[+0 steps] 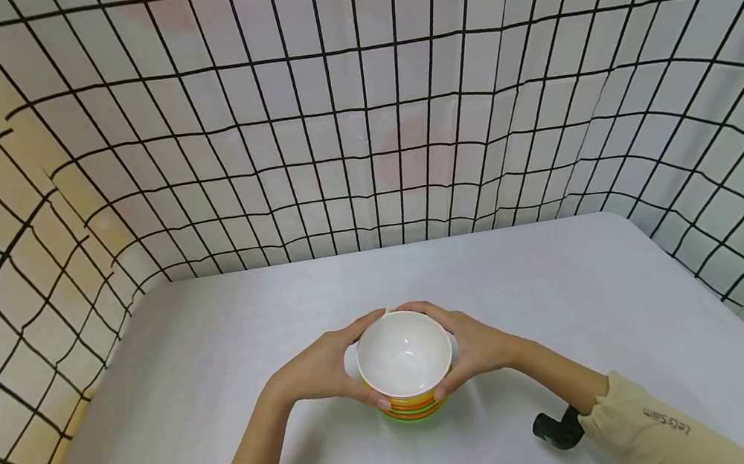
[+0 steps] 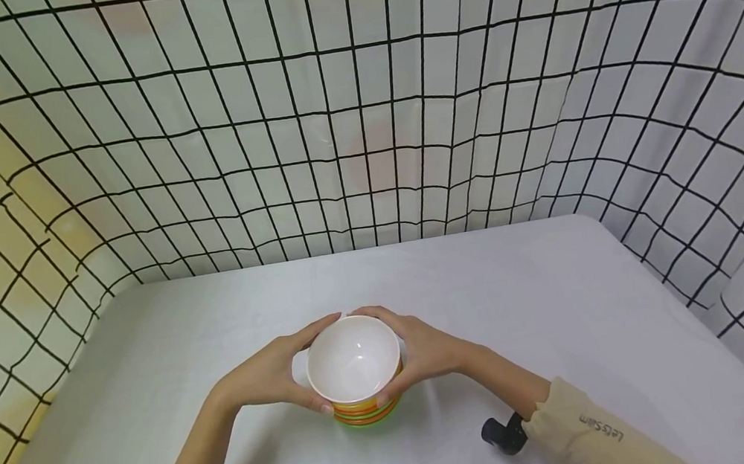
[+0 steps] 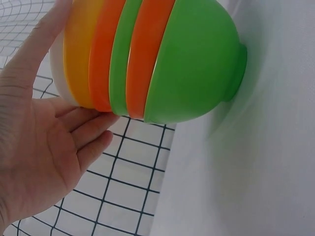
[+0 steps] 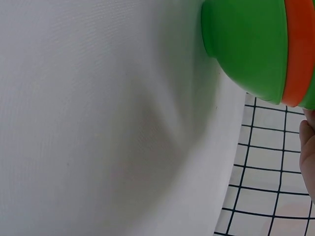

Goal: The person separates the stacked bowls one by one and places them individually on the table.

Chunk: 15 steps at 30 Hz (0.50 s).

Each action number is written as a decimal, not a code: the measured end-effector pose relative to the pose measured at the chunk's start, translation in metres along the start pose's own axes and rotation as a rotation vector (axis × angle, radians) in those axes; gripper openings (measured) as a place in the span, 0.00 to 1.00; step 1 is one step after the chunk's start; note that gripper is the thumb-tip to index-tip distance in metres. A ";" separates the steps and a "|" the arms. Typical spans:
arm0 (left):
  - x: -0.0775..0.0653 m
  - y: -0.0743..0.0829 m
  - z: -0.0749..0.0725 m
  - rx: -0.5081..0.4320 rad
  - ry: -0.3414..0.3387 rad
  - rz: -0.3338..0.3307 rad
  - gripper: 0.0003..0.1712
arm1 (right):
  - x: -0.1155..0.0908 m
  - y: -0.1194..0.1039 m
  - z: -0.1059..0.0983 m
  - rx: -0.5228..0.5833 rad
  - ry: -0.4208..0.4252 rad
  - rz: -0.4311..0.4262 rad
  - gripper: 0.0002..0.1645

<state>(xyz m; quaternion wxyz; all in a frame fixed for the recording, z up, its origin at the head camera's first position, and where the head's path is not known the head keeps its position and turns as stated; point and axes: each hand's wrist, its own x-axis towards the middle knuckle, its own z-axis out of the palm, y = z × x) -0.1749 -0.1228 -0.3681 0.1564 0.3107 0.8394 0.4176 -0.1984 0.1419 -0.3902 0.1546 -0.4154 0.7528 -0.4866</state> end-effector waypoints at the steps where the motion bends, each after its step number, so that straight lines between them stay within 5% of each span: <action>1: 0.000 0.000 0.000 -0.001 -0.001 -0.003 0.64 | 0.000 0.000 0.000 -0.003 0.001 0.003 0.63; 15: 0.000 0.001 0.002 0.031 0.000 -0.015 0.65 | -0.003 0.005 0.006 0.022 0.057 -0.020 0.62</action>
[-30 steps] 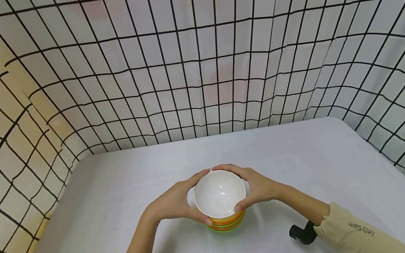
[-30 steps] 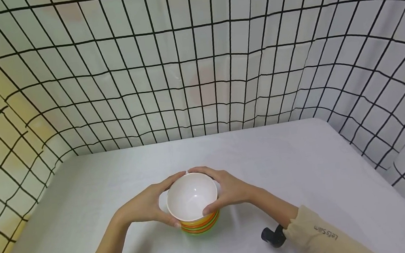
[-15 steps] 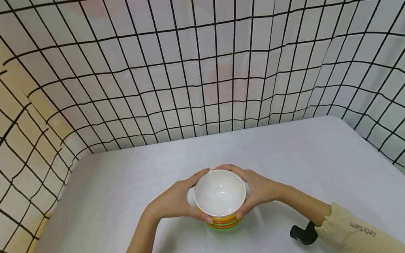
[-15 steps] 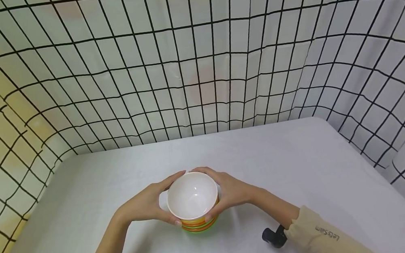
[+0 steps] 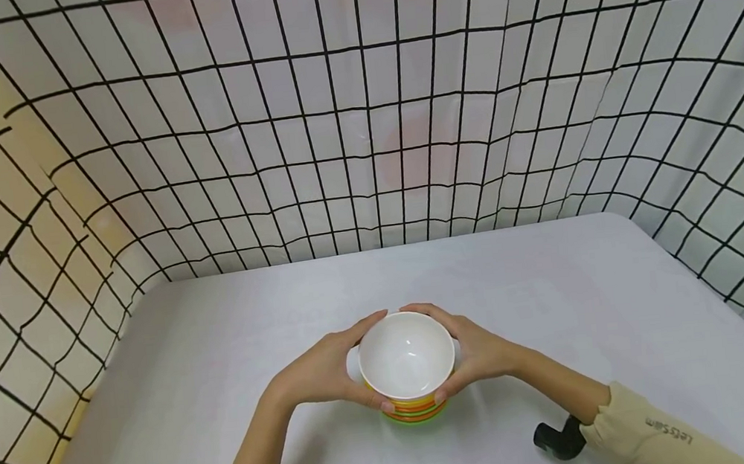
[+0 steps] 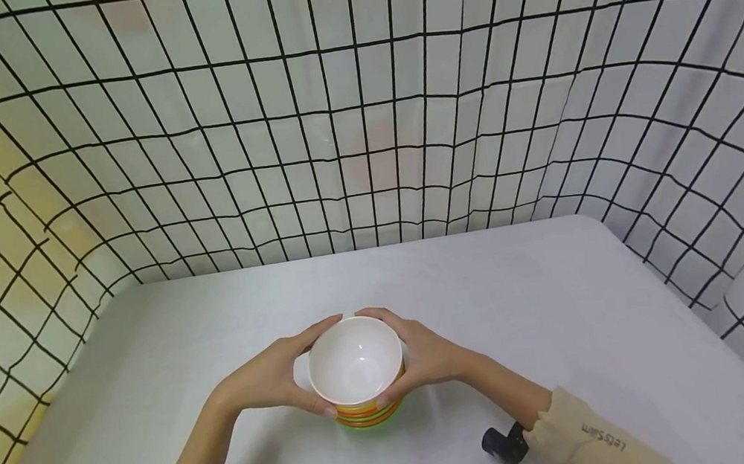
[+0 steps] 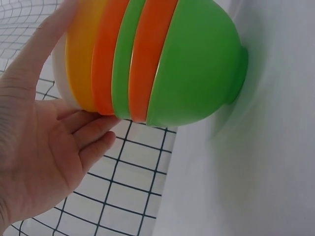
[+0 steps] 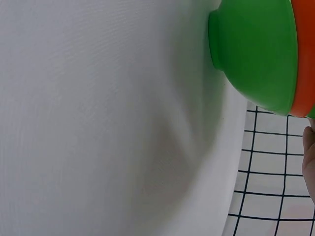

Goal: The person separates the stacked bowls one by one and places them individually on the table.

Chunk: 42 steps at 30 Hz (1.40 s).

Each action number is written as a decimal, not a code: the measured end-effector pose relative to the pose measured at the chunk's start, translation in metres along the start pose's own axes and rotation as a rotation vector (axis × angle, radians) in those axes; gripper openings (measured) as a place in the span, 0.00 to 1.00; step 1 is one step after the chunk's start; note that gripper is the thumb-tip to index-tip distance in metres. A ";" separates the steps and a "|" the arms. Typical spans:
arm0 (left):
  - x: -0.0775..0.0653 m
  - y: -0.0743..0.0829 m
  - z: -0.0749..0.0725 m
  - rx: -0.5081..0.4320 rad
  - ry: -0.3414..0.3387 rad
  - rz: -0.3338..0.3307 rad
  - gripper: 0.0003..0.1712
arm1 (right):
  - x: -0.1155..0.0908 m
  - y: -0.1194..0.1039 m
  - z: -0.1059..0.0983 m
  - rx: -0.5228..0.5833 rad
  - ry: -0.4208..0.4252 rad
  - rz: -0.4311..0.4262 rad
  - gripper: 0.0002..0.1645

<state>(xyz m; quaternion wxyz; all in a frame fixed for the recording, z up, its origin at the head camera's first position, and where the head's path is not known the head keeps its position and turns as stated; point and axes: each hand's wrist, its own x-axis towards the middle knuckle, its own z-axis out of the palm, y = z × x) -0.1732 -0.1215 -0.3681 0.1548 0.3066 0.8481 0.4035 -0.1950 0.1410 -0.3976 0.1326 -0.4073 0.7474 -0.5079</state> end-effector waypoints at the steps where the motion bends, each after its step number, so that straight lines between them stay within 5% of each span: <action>1: 0.000 0.000 0.000 0.001 -0.001 0.003 0.64 | 0.000 0.000 0.000 -0.002 0.003 0.001 0.62; 20: -0.002 -0.001 0.000 -0.013 0.019 0.049 0.61 | 0.001 0.004 0.006 0.014 0.070 -0.090 0.61; 42: 0.003 -0.007 -0.001 -0.052 0.000 0.079 0.55 | -0.001 0.004 0.011 -0.005 0.156 -0.089 0.63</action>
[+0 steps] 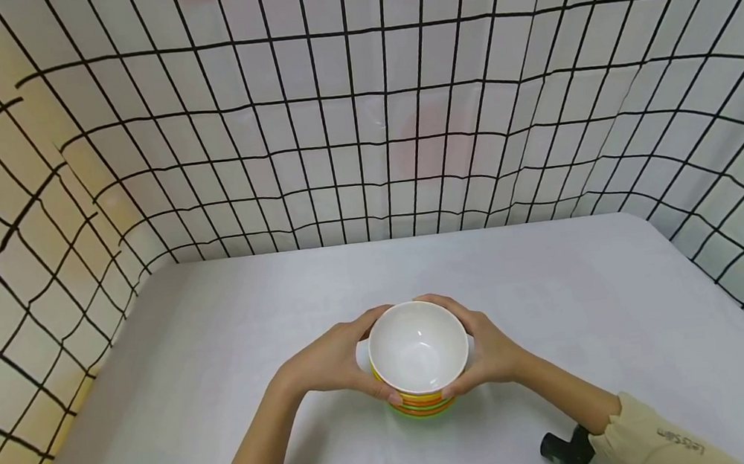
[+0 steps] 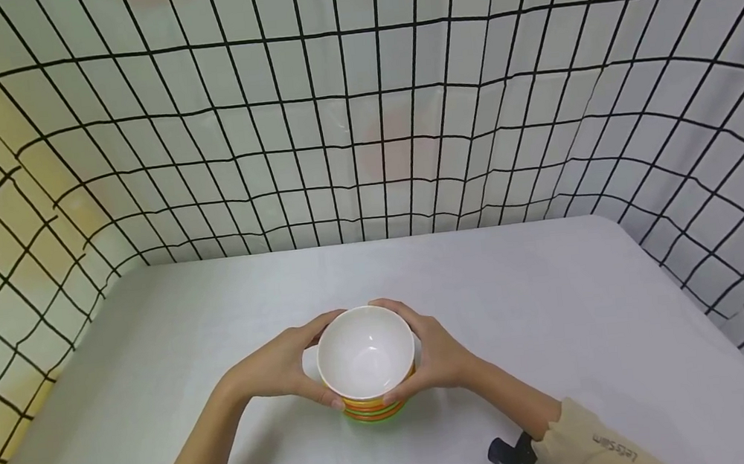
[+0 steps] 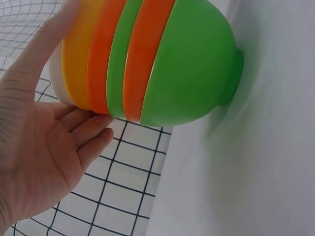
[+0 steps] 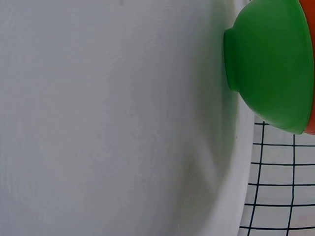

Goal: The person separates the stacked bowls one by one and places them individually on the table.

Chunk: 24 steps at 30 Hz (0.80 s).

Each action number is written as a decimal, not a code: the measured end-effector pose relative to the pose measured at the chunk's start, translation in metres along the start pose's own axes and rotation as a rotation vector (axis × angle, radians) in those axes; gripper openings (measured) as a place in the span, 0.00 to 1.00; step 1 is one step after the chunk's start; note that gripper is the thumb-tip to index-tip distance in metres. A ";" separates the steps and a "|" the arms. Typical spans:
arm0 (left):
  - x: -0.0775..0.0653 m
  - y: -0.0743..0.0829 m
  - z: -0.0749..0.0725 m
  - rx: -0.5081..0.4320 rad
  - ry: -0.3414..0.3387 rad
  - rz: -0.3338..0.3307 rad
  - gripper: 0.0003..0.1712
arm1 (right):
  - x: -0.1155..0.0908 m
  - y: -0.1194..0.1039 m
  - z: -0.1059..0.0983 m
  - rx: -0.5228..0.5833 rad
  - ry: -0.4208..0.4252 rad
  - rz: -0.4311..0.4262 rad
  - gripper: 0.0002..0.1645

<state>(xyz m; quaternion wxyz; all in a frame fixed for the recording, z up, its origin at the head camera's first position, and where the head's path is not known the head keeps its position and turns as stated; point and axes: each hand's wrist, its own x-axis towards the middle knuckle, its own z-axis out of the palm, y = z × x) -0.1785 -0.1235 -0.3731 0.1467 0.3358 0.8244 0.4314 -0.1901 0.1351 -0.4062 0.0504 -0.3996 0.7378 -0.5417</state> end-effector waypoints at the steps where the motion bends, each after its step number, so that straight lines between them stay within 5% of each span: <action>1: 0.000 0.000 0.000 -0.004 0.001 0.000 0.55 | 0.000 0.000 0.000 0.002 0.003 -0.001 0.63; 24: -0.001 0.000 0.000 -0.039 0.002 -0.010 0.51 | 0.001 -0.019 -0.008 0.055 0.061 -0.005 0.66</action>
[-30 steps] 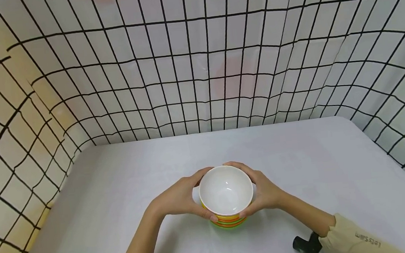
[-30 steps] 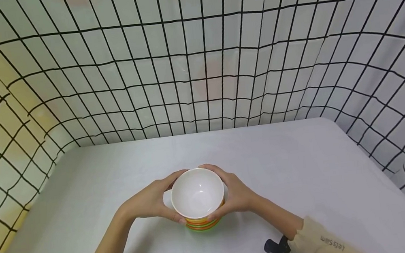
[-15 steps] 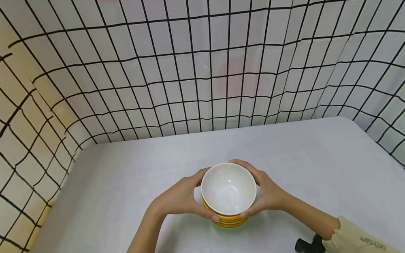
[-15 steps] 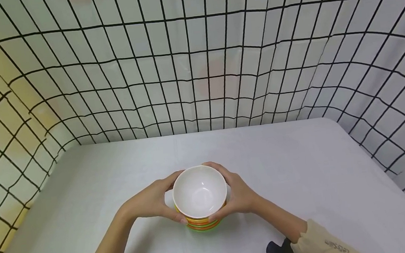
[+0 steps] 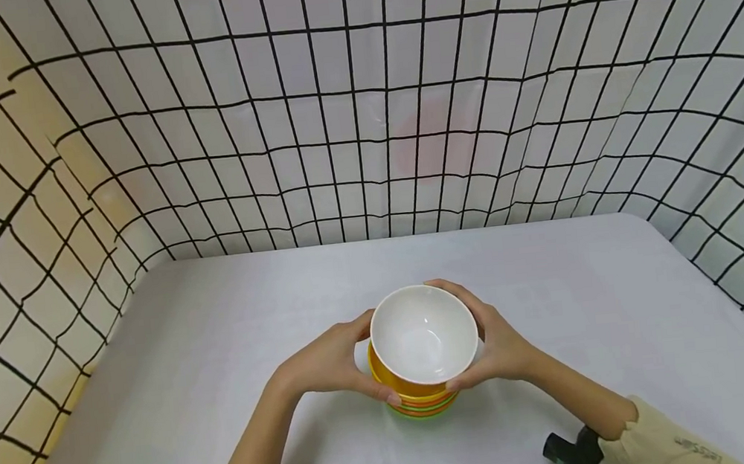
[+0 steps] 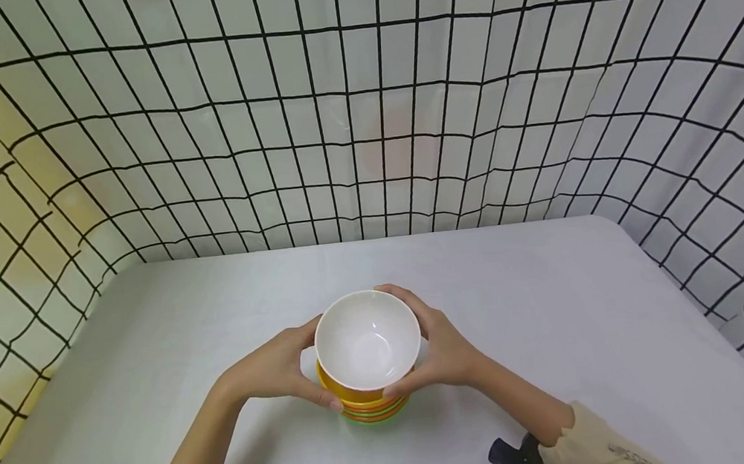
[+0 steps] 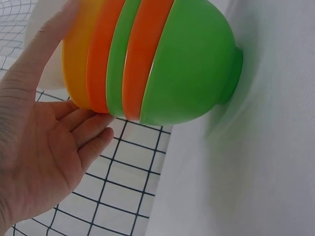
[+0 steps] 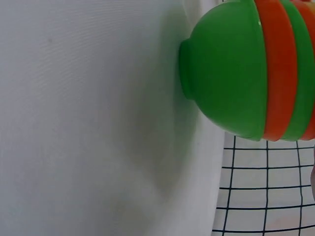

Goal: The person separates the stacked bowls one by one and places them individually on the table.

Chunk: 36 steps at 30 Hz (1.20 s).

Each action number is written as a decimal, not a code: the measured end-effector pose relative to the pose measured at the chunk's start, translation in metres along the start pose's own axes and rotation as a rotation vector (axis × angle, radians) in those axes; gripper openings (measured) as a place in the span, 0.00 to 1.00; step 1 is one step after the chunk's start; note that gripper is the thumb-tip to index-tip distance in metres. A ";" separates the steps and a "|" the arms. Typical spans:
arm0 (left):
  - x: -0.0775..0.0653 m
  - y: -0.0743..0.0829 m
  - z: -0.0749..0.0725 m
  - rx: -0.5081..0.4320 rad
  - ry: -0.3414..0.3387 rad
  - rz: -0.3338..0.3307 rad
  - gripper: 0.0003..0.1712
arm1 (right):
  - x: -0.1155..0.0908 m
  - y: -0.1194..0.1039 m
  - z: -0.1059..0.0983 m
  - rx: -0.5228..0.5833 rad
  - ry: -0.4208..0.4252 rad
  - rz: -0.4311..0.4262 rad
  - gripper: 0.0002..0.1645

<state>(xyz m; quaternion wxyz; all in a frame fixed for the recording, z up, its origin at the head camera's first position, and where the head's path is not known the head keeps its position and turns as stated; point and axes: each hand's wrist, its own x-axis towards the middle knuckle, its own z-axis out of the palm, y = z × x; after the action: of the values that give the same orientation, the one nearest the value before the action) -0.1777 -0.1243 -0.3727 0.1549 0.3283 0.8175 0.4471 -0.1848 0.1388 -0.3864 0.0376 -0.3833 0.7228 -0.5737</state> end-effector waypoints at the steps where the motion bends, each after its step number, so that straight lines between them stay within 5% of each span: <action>1: 0.000 0.000 0.000 0.001 0.001 0.000 0.50 | 0.000 -0.002 0.000 0.002 -0.003 0.005 0.66; 10: -0.001 -0.001 0.000 0.009 -0.004 0.015 0.50 | 0.001 -0.008 -0.005 0.058 0.012 0.014 0.65; 18: 0.000 0.000 -0.002 0.049 -0.021 -0.019 0.55 | 0.005 -0.004 -0.021 0.129 0.119 0.004 0.61; 36: -0.001 0.002 -0.001 0.071 -0.028 -0.100 0.57 | -0.001 0.026 -0.051 0.036 0.325 0.142 0.56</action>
<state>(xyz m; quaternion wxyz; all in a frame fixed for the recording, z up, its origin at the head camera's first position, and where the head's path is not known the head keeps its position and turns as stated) -0.1766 -0.1249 -0.3709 0.1767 0.2986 0.8459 0.4050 -0.2226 0.1810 -0.3915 -0.0327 -0.2327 0.7344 -0.6368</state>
